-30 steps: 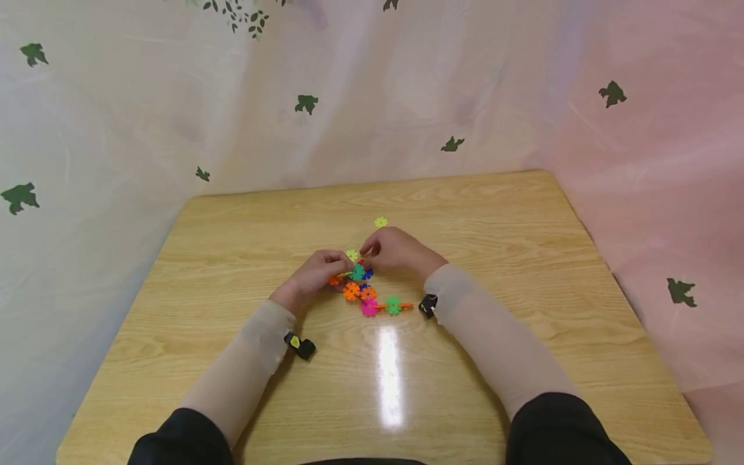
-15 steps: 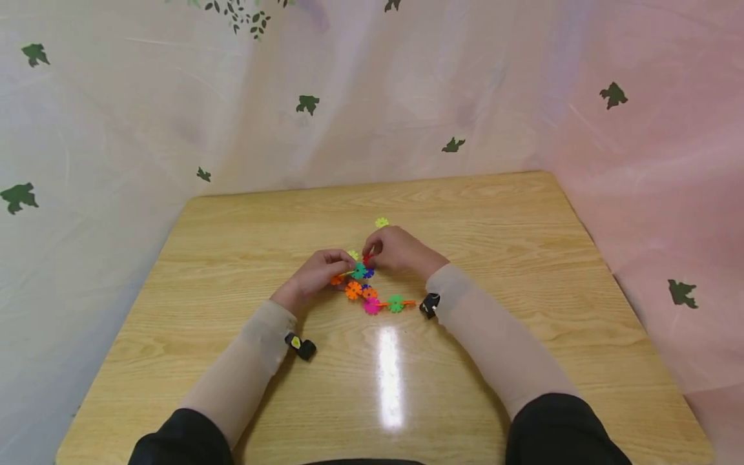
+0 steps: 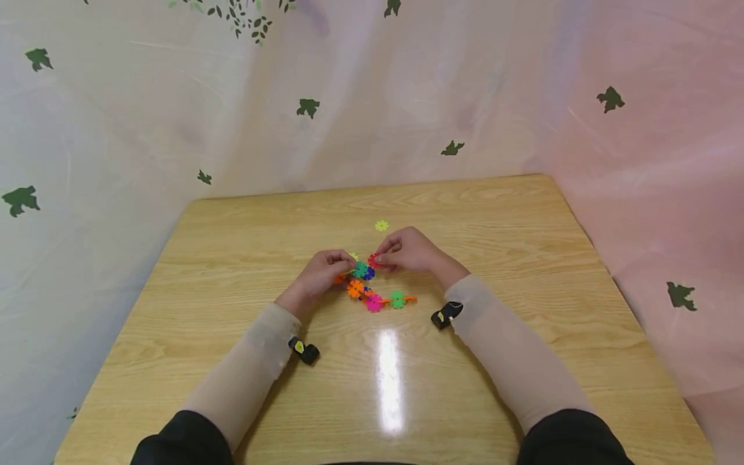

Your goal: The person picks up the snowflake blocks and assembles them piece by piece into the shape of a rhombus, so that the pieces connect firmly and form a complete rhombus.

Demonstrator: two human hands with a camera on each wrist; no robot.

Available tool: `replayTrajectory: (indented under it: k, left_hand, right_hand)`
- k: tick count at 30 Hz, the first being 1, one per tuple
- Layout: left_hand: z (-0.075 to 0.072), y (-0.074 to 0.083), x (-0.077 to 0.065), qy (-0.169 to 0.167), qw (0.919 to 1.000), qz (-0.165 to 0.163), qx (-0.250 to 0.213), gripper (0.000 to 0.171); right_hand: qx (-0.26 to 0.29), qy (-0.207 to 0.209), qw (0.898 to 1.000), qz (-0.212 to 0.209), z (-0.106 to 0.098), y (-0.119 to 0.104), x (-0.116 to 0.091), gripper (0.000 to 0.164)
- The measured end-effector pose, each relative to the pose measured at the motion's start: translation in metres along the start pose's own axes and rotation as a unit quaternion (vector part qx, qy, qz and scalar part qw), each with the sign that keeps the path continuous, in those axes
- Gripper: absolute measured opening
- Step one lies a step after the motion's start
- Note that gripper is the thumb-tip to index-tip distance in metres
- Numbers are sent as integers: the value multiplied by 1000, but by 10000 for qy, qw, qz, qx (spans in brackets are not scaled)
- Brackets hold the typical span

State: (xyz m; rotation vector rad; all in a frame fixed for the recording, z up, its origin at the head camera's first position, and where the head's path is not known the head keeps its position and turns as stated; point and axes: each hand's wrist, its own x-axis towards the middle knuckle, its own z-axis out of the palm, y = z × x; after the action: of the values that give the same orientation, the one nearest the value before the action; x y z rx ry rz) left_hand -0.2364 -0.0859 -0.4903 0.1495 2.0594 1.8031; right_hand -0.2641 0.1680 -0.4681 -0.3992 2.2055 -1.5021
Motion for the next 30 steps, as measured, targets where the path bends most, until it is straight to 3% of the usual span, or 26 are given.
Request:
replayTrajectory:
  k: [3,10,19,26,30]
  left_hand:
    - [0,0,1,45,10000,20,86,15]
    - [0,3,1,86,9997,-249,-2,17]
    - [1,3,2,-55,9995,-272,-163,20]
    - [2,2,2,53,9991,-306,-296,20]
    - [2,2,2,96,9988,-298,-374,18]
  right_hand:
    - [170,-77,9998,-100,1,-1,-4,19]
    - [-347,192,9967,-703,5,-1,-8,9]
    - [-569,283,9939,-897,12,-5,-9,8]
    - [-938,463,9878,-1153,20,-8,-9,4]
    - [-975,432,9885,-1071,21,-10,-8,4]
